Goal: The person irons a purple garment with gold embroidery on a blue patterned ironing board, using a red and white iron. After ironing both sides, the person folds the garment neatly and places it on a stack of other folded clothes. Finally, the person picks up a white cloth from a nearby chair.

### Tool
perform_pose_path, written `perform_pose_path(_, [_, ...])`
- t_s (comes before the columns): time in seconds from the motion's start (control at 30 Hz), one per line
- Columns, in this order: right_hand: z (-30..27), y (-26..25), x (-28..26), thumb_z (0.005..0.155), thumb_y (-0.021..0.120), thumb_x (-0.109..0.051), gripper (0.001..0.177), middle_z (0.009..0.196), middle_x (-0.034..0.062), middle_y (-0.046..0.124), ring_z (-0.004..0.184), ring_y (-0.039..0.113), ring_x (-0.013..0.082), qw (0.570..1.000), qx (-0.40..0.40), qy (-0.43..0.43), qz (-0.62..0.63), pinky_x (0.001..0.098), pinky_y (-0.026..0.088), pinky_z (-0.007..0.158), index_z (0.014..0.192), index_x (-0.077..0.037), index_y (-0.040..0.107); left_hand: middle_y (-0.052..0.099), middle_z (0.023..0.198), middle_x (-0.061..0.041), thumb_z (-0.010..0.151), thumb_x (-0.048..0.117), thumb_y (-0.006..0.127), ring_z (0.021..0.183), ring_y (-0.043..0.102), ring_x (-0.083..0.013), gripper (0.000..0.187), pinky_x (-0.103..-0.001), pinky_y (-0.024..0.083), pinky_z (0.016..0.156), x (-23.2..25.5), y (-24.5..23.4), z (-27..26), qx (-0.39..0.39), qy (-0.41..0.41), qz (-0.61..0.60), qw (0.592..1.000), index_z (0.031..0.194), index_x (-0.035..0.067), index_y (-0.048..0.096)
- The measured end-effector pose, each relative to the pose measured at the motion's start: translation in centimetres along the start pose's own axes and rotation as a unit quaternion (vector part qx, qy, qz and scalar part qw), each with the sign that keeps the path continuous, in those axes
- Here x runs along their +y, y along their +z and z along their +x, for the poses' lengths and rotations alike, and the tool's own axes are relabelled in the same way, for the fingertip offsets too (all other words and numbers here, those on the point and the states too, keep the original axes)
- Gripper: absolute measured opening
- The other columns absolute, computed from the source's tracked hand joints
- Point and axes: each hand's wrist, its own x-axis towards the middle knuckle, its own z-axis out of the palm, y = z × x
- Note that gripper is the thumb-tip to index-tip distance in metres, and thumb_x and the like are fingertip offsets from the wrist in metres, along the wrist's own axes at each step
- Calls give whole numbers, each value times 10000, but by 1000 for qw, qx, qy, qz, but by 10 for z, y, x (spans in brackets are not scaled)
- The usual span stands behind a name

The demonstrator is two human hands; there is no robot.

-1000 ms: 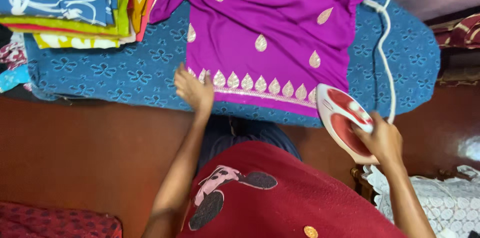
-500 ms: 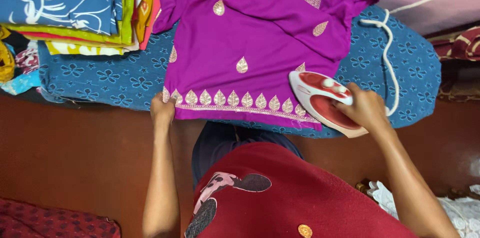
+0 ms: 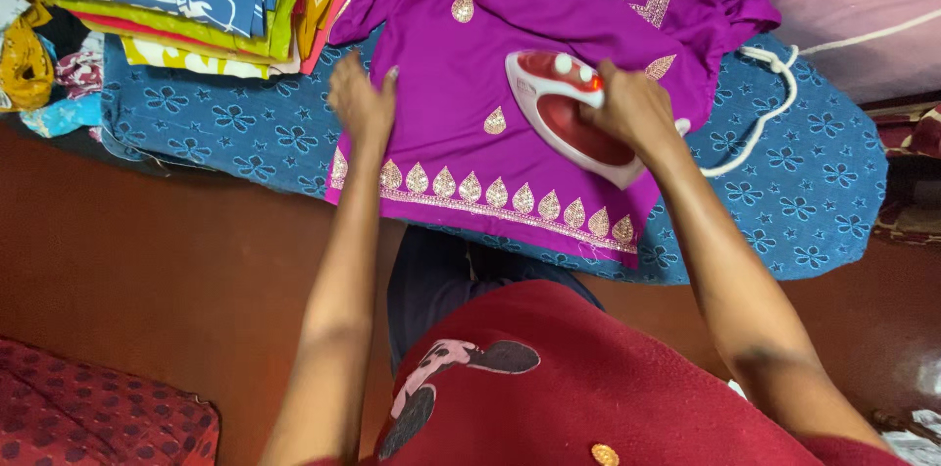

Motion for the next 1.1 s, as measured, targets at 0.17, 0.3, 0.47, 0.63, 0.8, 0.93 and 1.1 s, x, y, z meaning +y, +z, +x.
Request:
perform_pose_path(0.17, [-109,12,22,807,759,-294,460,819,255,718,773,708,458,994,-94,-32,-50,579,549,678,1190,-99,597,581,1246,-187,728,446,889,1216,504,-362,760,-515,382,971,44,49,68,-46,-37,27,998,1250,0,564])
perform_pose_path(0.3, [-175,23,35,800,780,-375,475,668,188,711,626,716,391,986,-131,0,-103,522,554,598,1157,-125,592,671,1147,-72,803,342,841,1157,589,-284,428,-478,390,992,40,83,103,-60,-15,13,998,1128,129,663])
perform_pose_path(0.47, [-154,33,24,774,798,-348,474,660,185,695,559,691,390,993,-33,13,-111,497,537,513,1129,-96,610,701,997,-38,837,192,818,1028,626,-267,229,-472,387,929,24,94,127,-17,4,-92,996,1007,137,676])
perform_pose_path(0.63, [-40,36,-30,859,750,-464,439,646,199,678,583,686,414,995,47,-25,-83,533,521,506,1049,-83,645,621,794,0,840,103,809,757,598,-161,227,-321,449,762,5,99,150,-22,-9,-225,974,940,76,606])
perform_pose_path(0.8, [96,29,-90,851,763,-315,364,704,228,693,641,697,425,990,109,-80,-35,546,528,545,1060,-34,665,480,732,40,869,20,792,700,441,-112,176,-262,407,649,-20,124,170,-60,-68,-382,920,915,60,628])
perform_pose_path(0.93, [117,21,-104,778,781,-279,417,760,242,708,704,712,424,997,64,-54,0,533,547,617,1071,-9,657,488,749,23,866,-3,784,703,446,-126,173,-297,409,651,-20,120,171,-84,-75,-398,910,933,41,631])
perform_pose_path(1.1, [19,20,-45,805,793,-350,526,863,254,724,805,701,462,997,49,60,15,583,527,655,1202,-40,644,626,1031,-111,837,117,758,1010,606,-289,285,-416,462,850,24,60,116,78,9,-94,992,1069,74,598])
